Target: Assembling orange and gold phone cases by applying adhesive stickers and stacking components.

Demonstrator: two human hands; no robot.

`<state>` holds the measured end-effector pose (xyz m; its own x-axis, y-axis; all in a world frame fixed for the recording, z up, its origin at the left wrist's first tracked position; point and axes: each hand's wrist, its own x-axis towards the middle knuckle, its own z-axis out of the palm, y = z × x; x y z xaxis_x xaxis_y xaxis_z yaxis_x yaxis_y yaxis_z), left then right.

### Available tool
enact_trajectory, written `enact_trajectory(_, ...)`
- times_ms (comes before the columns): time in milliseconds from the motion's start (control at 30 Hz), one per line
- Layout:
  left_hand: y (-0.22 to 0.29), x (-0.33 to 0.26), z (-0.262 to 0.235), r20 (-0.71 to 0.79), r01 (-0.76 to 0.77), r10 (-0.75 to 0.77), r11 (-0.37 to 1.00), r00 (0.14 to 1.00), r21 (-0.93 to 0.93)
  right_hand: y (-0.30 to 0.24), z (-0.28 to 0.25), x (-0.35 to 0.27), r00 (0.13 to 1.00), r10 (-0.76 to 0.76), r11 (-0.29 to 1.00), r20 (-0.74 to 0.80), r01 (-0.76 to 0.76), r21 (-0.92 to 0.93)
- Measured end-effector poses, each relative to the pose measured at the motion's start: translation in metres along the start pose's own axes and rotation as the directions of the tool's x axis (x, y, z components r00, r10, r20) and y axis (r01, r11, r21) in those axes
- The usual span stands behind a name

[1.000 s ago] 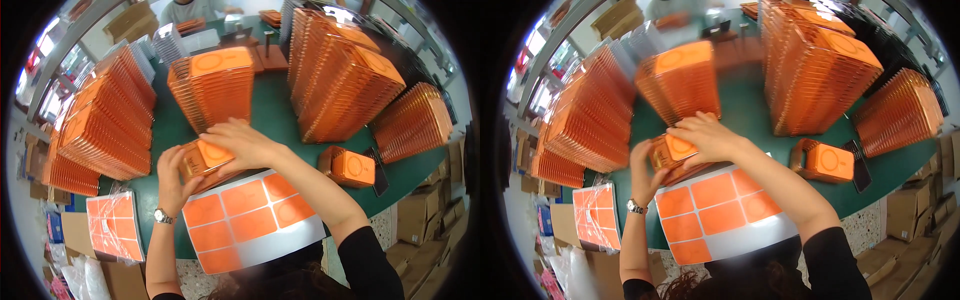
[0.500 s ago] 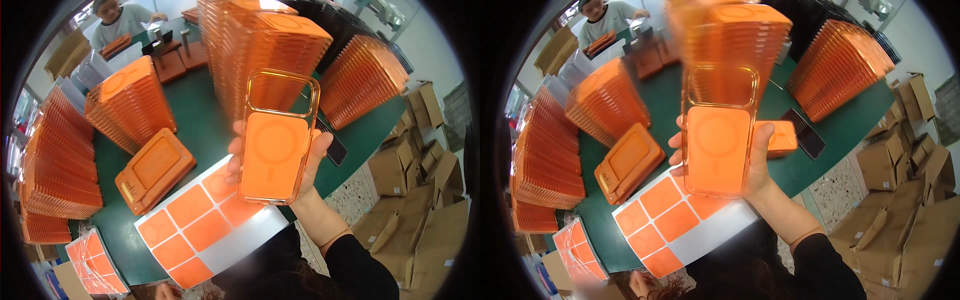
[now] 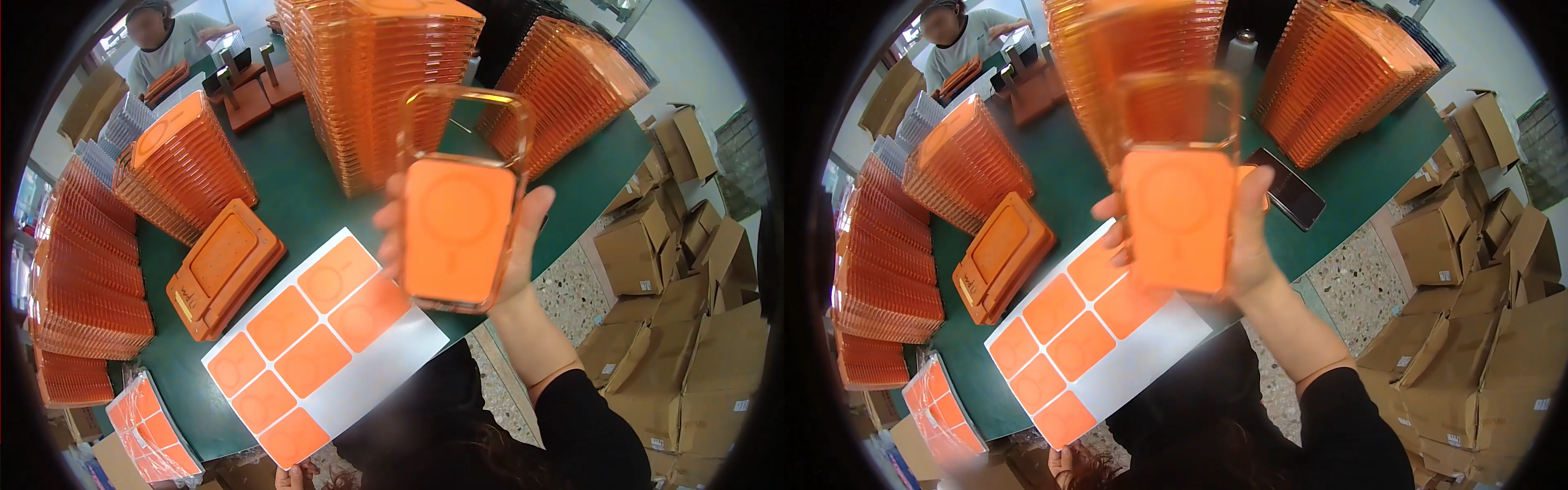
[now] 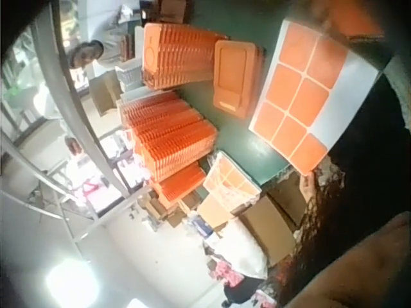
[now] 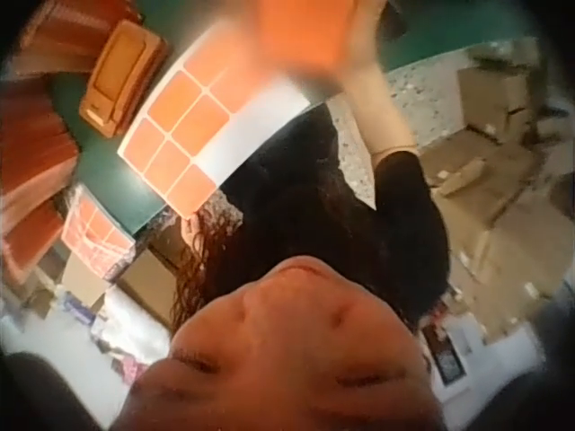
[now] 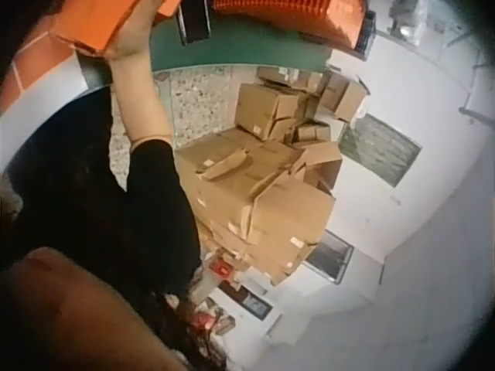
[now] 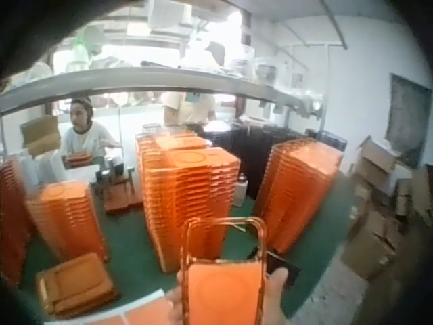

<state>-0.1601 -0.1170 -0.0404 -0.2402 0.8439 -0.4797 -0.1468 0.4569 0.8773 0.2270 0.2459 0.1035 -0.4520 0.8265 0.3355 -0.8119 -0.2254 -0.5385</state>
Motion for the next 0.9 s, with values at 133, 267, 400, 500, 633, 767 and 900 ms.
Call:
enact_trajectory(133, -0.002, -0.004, 0.012, -0.067, -0.009, -0.001, 0.989, 0.998, -0.147, -0.069, -0.02, -0.001, 0.992, -0.094, 0.394, -0.09, -0.046, -0.918)
enact_trajectory(267, -0.008, 0.0, 0.017, -0.198, -0.047, -0.033, 0.922, 0.98, -0.384, -0.092, -0.043, 0.004, 0.996, -0.008, -0.434, -0.091, -0.086, -0.897)
enact_trajectory(400, -0.019, 0.001, 0.013, -0.295, -0.097, -0.079, 0.836, 0.952, -0.54, -0.082, -0.048, 0.011, 0.968, 0.13, -0.589, -0.215, -0.099, -0.802)
enact_trajectory(500, -0.026, -0.006, 0.007, -0.17, -0.113, 0.027, 0.848, 0.985, -0.518, -0.081, -0.05, 0.012, 0.946, 0.183, -0.612, -0.267, -0.103, -0.784)
enact_trajectory(633, -0.015, -0.013, 0.022, -0.212, -0.136, 0.04, 0.877, 0.976, -0.461, -0.08, -0.053, 0.009, 0.949, 0.221, -0.591, -0.225, -0.053, -0.805)
enact_trajectory(767, 0.034, -0.02, 0.063, -0.342, -0.121, -0.035, 0.898, 0.939, -0.423, -0.068, -0.055, 0.006, 0.972, 0.211, -0.622, -0.105, 0.051, -0.781)
enact_trajectory(900, 0.026, -0.014, 0.064, -0.313, -0.146, 0.033, 0.927, 0.949, -0.345, 0.006, 0.009, -0.017, 0.982, 0.173, -0.299, 0.081, 0.131, -0.945)
